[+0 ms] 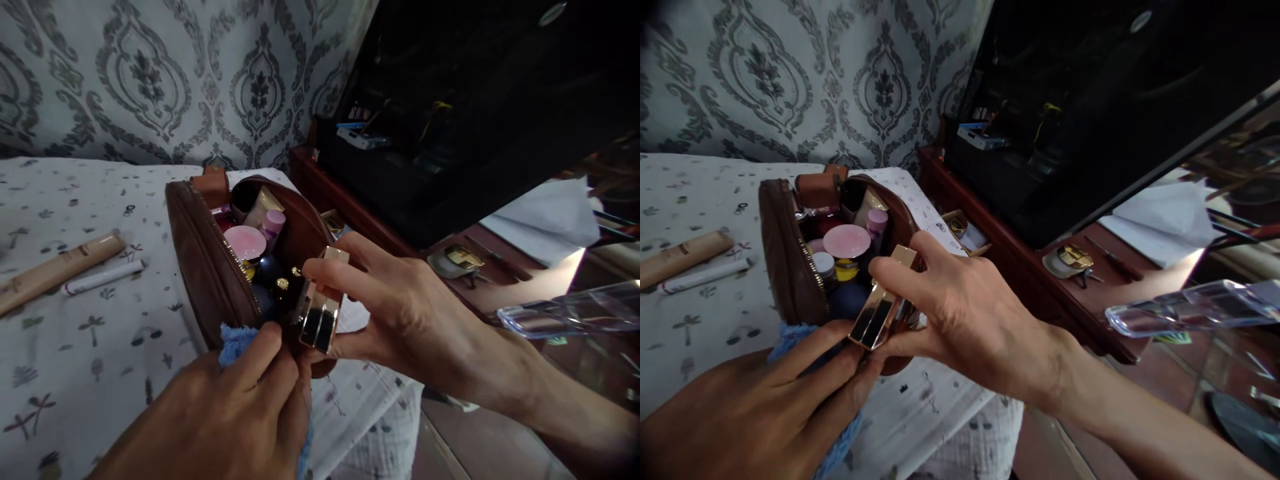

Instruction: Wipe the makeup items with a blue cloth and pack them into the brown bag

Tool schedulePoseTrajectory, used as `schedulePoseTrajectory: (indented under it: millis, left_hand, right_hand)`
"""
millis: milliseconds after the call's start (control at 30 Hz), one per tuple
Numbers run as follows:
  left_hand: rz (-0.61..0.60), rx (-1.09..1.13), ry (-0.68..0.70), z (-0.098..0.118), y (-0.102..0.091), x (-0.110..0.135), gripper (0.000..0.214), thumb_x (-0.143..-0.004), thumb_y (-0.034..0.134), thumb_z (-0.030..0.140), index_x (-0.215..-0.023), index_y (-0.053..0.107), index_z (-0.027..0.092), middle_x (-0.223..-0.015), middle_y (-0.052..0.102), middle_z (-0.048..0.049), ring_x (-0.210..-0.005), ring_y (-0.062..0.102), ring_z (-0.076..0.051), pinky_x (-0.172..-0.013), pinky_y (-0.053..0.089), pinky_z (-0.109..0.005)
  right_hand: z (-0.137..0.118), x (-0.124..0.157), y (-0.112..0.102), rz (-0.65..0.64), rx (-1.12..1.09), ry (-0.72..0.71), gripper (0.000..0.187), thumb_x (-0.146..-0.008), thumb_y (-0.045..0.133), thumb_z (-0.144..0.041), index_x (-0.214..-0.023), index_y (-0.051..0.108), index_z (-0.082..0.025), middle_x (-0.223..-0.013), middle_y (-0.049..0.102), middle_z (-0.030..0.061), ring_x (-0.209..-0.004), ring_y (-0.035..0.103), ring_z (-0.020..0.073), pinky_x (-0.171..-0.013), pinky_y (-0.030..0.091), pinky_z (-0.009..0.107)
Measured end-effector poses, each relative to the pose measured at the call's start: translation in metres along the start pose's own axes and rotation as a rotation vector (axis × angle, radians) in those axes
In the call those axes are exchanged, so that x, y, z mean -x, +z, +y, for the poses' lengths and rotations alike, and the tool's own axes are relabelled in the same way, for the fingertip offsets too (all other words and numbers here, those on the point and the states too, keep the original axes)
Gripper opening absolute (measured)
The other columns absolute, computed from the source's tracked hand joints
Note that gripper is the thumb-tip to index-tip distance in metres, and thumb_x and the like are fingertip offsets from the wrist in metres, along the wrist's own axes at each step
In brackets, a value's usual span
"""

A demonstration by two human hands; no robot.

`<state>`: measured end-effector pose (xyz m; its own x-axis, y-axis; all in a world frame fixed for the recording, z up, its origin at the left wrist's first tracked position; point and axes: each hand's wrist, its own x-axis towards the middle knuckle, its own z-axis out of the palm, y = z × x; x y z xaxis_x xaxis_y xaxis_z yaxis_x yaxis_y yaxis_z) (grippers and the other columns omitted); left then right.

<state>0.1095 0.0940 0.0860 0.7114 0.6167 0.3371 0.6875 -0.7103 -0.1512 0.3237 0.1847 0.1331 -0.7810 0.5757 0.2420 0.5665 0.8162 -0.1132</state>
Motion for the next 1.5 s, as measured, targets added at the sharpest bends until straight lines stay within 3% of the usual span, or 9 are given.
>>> schedulePoseTrajectory:
  millis: [167, 400, 600, 767, 967, 1100, 1200, 1300, 1500]
  left_hand:
    - [0.053, -0.01, 0.032, -0.002, 0.002, -0.001, 0.039, -0.088, 0.043, 0.006, -0.111, 0.072, 0.016, -0.1, 0.078, -0.0071, -0.098, 0.066, -0.021, -0.041, 0.036, -0.028]
    - [0.033, 0.04, 0.009, -0.002, 0.002, 0.002, 0.035, -0.09, 0.046, 0.008, -0.112, 0.071, 0.018, -0.099, 0.078, -0.0046, -0.105, 0.064, -0.021, -0.045, 0.036, -0.03]
    - [0.025, 0.089, -0.006, -0.004, 0.005, 0.004, 0.037, -0.087, 0.053, 0.011, -0.12, 0.069, 0.019, -0.107, 0.078, -0.0058, -0.112, 0.062, -0.023, -0.052, 0.039, -0.031]
    - [0.038, 0.059, 0.004, -0.002, 0.001, -0.001, 0.036, -0.09, 0.049, 0.01, -0.118, 0.07, 0.016, -0.102, 0.078, -0.0074, -0.108, 0.064, -0.024, -0.049, 0.039, -0.031]
    - [-0.034, 0.062, 0.035, -0.006, -0.002, 0.0, 0.041, -0.091, 0.044, 0.009, -0.124, 0.067, 0.015, -0.108, 0.077, -0.0099, -0.107, 0.065, -0.025, -0.05, 0.041, -0.029]
    - [-0.058, 0.047, 0.053, -0.007, -0.004, 0.002, 0.043, -0.091, 0.041, 0.007, -0.127, 0.065, 0.014, -0.11, 0.076, -0.0105, -0.114, 0.063, -0.025, -0.054, 0.045, -0.03]
    - [-0.075, 0.028, 0.048, -0.006, -0.005, 0.0, 0.042, -0.092, 0.042, 0.007, -0.127, 0.065, 0.015, -0.109, 0.077, -0.0095, -0.112, 0.064, -0.024, -0.054, 0.045, -0.03]
    - [-0.016, 0.03, 0.052, -0.005, -0.002, -0.002, 0.037, -0.094, 0.044, 0.01, -0.123, 0.067, 0.014, -0.105, 0.078, -0.0094, -0.11, 0.066, -0.025, -0.052, 0.044, -0.03]
    - [0.092, -0.005, 0.05, -0.002, 0.007, -0.001, 0.034, -0.093, 0.043, 0.011, -0.109, 0.073, 0.015, -0.089, 0.078, -0.0076, -0.102, 0.068, -0.025, -0.048, 0.042, -0.03]
  right_hand:
    - [0.001, -0.007, -0.012, -0.105, 0.058, -0.058, 0.044, -0.095, 0.053, -0.063, -0.108, 0.065, -0.023, -0.092, 0.058, 0.0034, -0.065, 0.054, 0.0116, -0.051, 0.041, 0.023]
    - [0.013, -0.018, -0.018, -0.186, -0.04, -0.115, 0.048, -0.094, 0.054, -0.063, -0.117, 0.065, -0.021, -0.094, 0.063, 0.0055, -0.073, 0.059, 0.0146, -0.061, 0.044, 0.026]
    - [0.008, -0.023, -0.016, -0.184, 0.014, -0.03, 0.049, -0.088, 0.064, -0.065, -0.111, 0.067, -0.022, -0.091, 0.064, 0.0046, -0.071, 0.059, 0.0149, -0.058, 0.039, 0.026]
    - [-0.001, -0.022, -0.013, -0.173, 0.167, 0.019, 0.046, -0.085, 0.068, -0.064, -0.105, 0.068, -0.022, -0.093, 0.061, 0.0034, -0.062, 0.052, 0.011, -0.051, 0.031, 0.025]
    - [-0.007, -0.023, -0.01, -0.246, 0.268, 0.027, 0.042, -0.083, 0.076, -0.055, -0.106, 0.068, -0.022, -0.095, 0.059, 0.0033, -0.059, 0.046, 0.0088, -0.049, 0.023, 0.022]
    - [-0.015, -0.023, -0.011, -0.332, 0.304, 0.008, 0.03, -0.091, 0.069, -0.048, -0.099, 0.068, -0.019, -0.089, 0.058, 0.0033, -0.057, 0.043, 0.0098, -0.049, 0.019, 0.024]
    - [-0.019, -0.023, -0.011, -0.376, 0.308, -0.018, 0.021, -0.098, 0.062, -0.037, -0.097, 0.069, -0.017, -0.09, 0.059, 0.0041, -0.054, 0.039, 0.0092, -0.047, 0.016, 0.025]
    - [-0.02, -0.022, -0.011, -0.406, 0.318, -0.072, 0.007, -0.092, 0.067, -0.019, -0.099, 0.068, -0.017, -0.089, 0.06, 0.0029, -0.053, 0.04, 0.009, -0.046, 0.015, 0.027]
    - [-0.015, -0.026, -0.017, -0.504, 0.311, -0.16, 0.024, -0.089, 0.059, -0.003, -0.11, 0.065, -0.015, -0.095, 0.066, 0.0046, -0.056, 0.049, 0.0103, -0.049, 0.02, 0.029]
